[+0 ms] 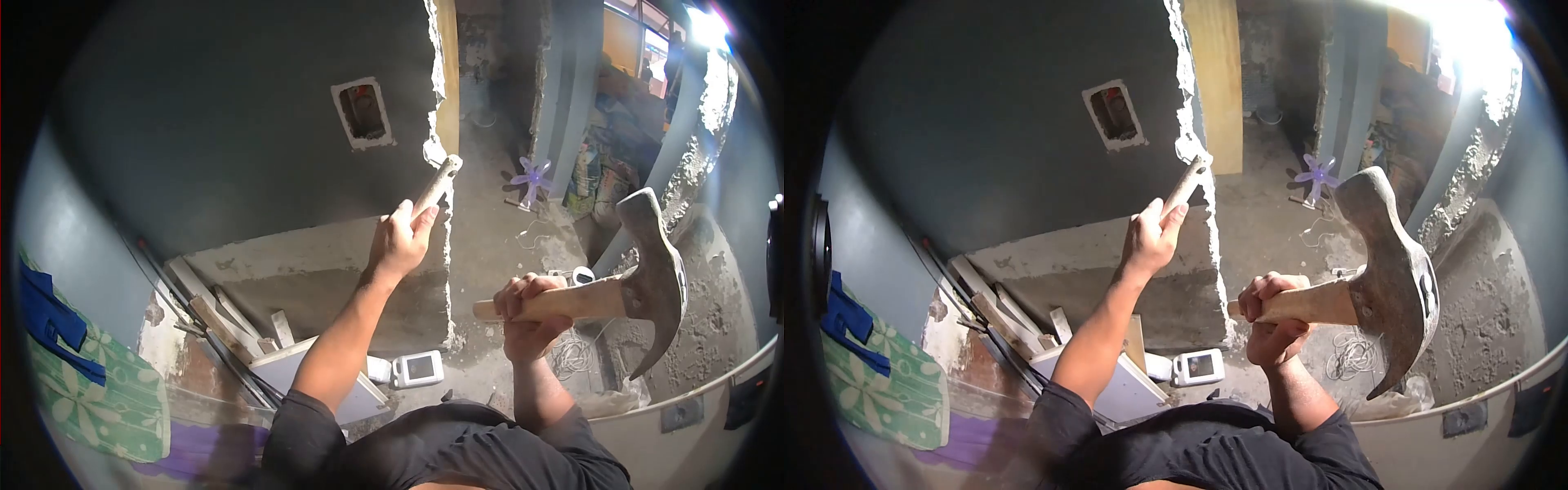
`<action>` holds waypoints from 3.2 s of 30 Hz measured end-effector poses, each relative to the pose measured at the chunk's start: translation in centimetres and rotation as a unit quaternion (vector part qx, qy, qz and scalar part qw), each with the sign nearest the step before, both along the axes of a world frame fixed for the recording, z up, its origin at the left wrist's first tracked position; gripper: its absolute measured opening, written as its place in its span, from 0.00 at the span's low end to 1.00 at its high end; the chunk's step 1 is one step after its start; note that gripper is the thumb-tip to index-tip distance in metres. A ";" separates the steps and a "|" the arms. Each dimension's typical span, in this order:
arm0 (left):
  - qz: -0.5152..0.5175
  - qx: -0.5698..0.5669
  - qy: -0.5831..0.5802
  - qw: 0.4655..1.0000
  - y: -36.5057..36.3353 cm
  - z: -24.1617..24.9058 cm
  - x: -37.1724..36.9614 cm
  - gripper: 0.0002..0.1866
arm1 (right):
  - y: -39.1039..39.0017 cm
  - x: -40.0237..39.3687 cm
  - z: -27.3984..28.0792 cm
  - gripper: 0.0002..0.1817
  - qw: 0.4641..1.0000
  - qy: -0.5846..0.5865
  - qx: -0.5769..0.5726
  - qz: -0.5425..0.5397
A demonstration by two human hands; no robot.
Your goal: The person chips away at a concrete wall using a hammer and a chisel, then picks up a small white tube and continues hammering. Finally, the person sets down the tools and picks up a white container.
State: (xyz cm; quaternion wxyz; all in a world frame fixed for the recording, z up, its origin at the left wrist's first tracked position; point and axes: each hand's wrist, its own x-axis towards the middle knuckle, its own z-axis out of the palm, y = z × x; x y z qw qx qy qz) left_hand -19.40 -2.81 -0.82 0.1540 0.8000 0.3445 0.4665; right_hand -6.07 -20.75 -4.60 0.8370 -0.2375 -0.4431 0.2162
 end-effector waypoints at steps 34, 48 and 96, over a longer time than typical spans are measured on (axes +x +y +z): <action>0.080 -0.060 0.016 0.995 0.0 1.2 1.7 0.24 | 9.8 2.1 -5.2 0.22 0.977 -0.071 -0.179 0.093; 0.028 -0.097 0.032 0.994 1.4 1.4 0.1 0.31 | 9.6 2.8 -7.4 0.27 0.972 -0.187 -0.133 -0.051; -0.087 -0.120 0.120 0.982 -6.2 -27.1 -13.1 0.13 | -15.2 6.4 -33.0 0.13 0.736 -0.311 -0.573 -0.181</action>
